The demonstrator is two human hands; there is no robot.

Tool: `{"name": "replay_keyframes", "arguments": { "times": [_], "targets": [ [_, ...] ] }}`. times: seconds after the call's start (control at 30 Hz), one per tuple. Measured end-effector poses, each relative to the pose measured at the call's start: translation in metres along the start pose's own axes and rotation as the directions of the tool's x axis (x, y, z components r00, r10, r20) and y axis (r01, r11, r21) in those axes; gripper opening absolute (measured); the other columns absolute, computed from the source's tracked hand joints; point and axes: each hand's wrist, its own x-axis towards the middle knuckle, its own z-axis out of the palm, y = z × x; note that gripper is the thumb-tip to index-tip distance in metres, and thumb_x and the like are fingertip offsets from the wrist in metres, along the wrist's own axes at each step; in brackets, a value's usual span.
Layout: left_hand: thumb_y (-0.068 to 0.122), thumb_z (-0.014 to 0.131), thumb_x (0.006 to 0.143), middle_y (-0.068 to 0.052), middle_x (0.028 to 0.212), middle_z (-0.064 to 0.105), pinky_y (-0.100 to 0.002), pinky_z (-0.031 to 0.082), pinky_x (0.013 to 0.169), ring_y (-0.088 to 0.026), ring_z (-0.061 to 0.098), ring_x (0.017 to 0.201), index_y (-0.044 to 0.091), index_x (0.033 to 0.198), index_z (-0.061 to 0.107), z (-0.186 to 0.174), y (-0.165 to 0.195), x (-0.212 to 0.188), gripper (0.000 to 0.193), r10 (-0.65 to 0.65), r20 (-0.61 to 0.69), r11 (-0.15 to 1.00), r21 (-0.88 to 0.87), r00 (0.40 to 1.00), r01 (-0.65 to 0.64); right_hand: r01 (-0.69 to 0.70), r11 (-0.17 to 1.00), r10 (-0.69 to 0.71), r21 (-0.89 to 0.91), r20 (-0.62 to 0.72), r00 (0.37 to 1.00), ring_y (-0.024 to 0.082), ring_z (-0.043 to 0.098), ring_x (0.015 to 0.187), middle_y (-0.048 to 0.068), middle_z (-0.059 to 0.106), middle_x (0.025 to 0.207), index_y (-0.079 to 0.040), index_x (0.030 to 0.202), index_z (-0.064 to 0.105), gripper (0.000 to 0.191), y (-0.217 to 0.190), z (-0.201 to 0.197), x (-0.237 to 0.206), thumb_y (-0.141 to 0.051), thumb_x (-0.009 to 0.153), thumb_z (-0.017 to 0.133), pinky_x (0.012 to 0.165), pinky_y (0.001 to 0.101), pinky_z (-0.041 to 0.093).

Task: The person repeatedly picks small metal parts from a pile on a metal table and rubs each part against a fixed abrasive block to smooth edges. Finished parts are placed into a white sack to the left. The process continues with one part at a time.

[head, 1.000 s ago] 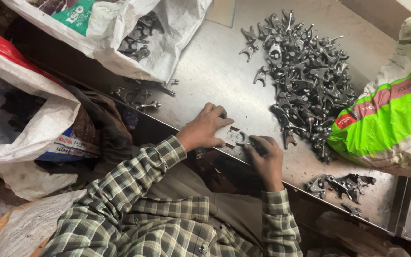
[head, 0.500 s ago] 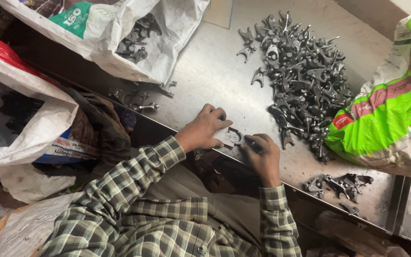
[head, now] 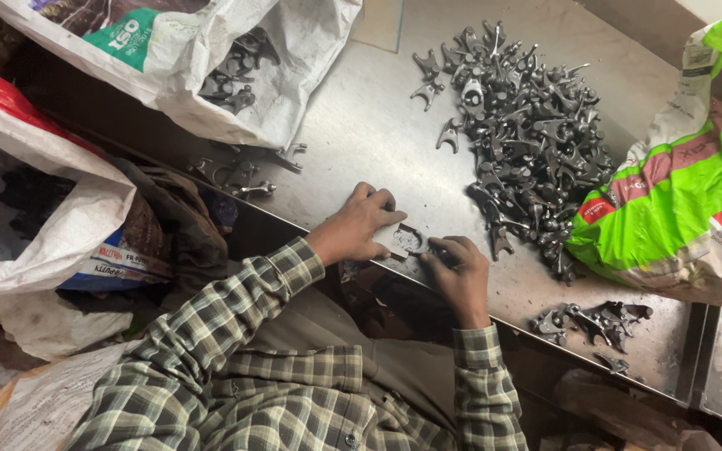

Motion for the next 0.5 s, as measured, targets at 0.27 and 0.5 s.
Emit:
{"name": "replay_keyframes", "arguments": {
  "times": [0.27, 0.5],
  "targets": [
    [0.029, 0.094, 0.059, -0.008, 0.126, 0.059, -0.045, 0.047, 0.105, -0.035, 0.045, 0.116, 0.015, 0.128, 0.07, -0.0003, 0.0022, -0.0009, 0.074, -0.017, -0.025, 1.0, -0.017, 1.0, 0.016, 0.007, 0.998, -0.009, 0.057, 0.029, 1.0, 0.02, 0.073, 0.088, 0.01, 0.076, 0.102, -0.007, 0.107, 0.081, 0.03, 0.0011, -0.0074, -0.0017, -0.014, 0.078, 0.085, 0.079, 0.0316, 0.057],
    [0.027, 0.093, 0.059, -0.007, 0.126, 0.059, -0.045, 0.047, 0.105, -0.035, 0.045, 0.117, 0.016, 0.129, 0.07, -0.0031, 0.0058, -0.0004, 0.074, -0.025, 0.023, 0.998, -0.056, 0.999, 0.026, -0.005, 0.997, 0.002, 0.073, 0.045, 0.999, 0.02, 0.073, 0.085, 0.01, 0.074, 0.105, -0.008, 0.107, 0.08, 0.031, -0.0055, 0.0018, 0.0012, -0.014, 0.078, 0.086, 0.075, 0.0299, 0.058]
  ]
}}
